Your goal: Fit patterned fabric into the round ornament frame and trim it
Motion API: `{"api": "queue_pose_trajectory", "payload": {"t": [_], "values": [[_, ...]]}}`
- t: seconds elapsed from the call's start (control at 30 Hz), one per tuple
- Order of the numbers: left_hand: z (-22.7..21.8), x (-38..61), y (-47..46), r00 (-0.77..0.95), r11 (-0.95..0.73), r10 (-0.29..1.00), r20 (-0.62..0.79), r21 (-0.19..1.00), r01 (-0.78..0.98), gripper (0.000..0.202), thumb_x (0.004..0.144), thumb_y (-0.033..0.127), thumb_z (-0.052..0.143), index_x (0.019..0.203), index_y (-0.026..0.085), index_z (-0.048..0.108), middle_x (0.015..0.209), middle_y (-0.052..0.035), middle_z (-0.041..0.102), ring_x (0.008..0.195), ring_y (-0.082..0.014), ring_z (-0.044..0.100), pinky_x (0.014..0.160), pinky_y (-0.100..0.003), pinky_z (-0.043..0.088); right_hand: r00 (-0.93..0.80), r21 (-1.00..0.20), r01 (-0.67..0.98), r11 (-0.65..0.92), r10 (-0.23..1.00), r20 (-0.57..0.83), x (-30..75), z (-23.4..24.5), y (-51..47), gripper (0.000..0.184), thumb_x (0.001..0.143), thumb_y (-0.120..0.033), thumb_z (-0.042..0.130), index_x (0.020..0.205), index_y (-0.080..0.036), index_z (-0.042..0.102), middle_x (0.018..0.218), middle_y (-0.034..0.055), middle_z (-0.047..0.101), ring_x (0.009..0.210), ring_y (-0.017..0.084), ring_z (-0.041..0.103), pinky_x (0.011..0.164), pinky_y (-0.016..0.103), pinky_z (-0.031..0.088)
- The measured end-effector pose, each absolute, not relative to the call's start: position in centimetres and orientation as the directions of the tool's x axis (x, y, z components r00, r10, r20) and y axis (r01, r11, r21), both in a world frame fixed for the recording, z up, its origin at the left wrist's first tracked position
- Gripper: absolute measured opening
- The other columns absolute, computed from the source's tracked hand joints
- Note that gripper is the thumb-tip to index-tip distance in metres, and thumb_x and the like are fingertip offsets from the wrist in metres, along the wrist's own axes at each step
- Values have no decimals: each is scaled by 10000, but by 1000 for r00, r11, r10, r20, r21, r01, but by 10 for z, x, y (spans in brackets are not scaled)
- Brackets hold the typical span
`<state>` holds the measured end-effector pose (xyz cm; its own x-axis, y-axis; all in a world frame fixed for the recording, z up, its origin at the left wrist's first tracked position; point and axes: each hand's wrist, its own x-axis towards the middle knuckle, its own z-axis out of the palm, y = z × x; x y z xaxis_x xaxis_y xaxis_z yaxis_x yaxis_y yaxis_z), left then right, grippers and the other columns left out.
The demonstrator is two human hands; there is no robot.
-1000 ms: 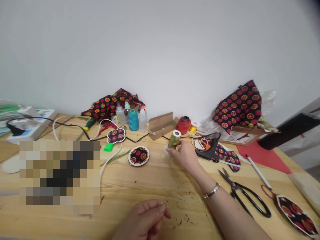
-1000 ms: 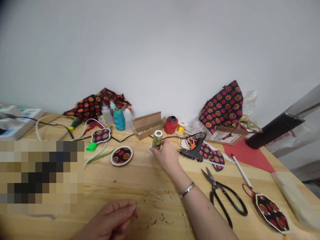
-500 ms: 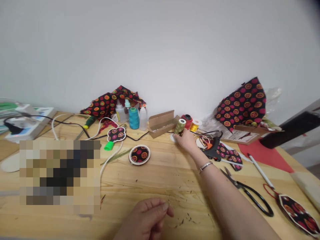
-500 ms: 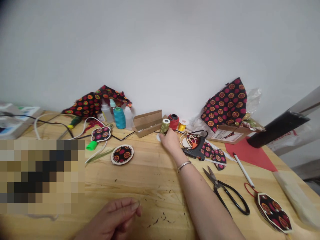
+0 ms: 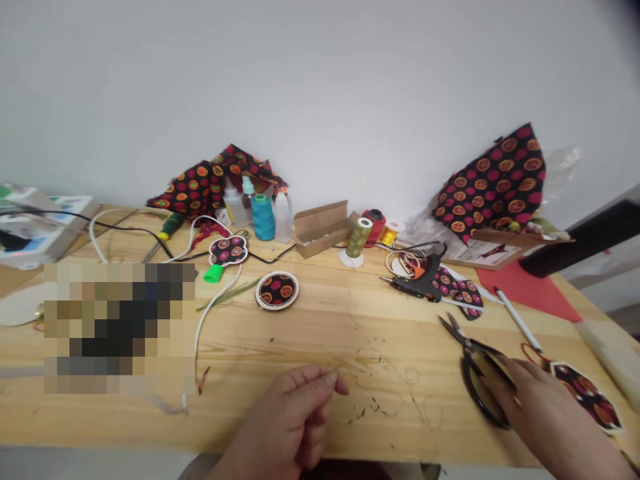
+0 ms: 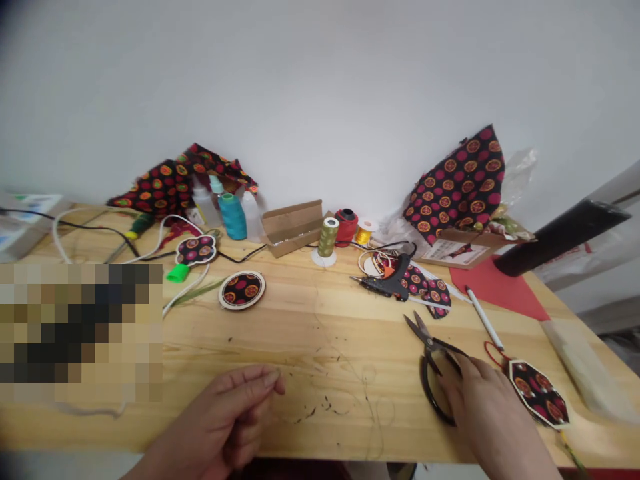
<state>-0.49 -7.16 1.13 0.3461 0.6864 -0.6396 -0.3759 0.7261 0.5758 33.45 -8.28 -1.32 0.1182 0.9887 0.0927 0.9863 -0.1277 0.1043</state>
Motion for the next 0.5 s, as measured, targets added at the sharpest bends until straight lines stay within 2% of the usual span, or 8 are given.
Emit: {"api": "queue_pose_trajectory", "payload": {"t": [0.1,0.2,0.27,0.4,0.5], "values": [[13,-1,-76,339,718,695,-634,590,-369,226,703,369,709,699,154,639,448,108,334,376,-20,169,375,-182,106,185,113,976,-187,982,33,347,-26,-96,504,774,-338,378,1071,-16,626,1023,244,675,946,347,645,852,441,501],[16,0,-78,340,702,712,-615,617,-354,179,742,319,682,712,144,659,477,101,313,420,-37,173,387,-179,125,184,128,975,-183,983,3,340,-21,-94,537,792,-305,355,1144,34,579,1049,258,654,976,349,628,875,446,483],[18,0,-79,325,689,725,-608,633,-352,157,747,291,675,708,140,666,487,96,313,436,-45,170,388,-179,124,164,107,981,-161,986,-18,336,-15,-91,538,787,-327,381,1141,28,577,1049,259,646,981,360,618,873,456,477],[19,-1,-81,289,669,742,-604,653,-354,170,767,299,652,712,139,673,498,89,329,437,-47,169,387,-184,124,157,-8,987,-157,985,-67,334,-1,-92,509,707,-391,484,1061,-49,615,945,215,666,909,363,636,818,475,500],[20,1,-81,263,631,775,-574,697,-339,185,779,315,635,729,143,682,498,89,324,430,-48,182,387,-190,137,167,-90,982,-163,985,41,326,12,-100,466,687,-407,511,1009,-88,619,891,193,673,841,350,652,751,455,523]]}}
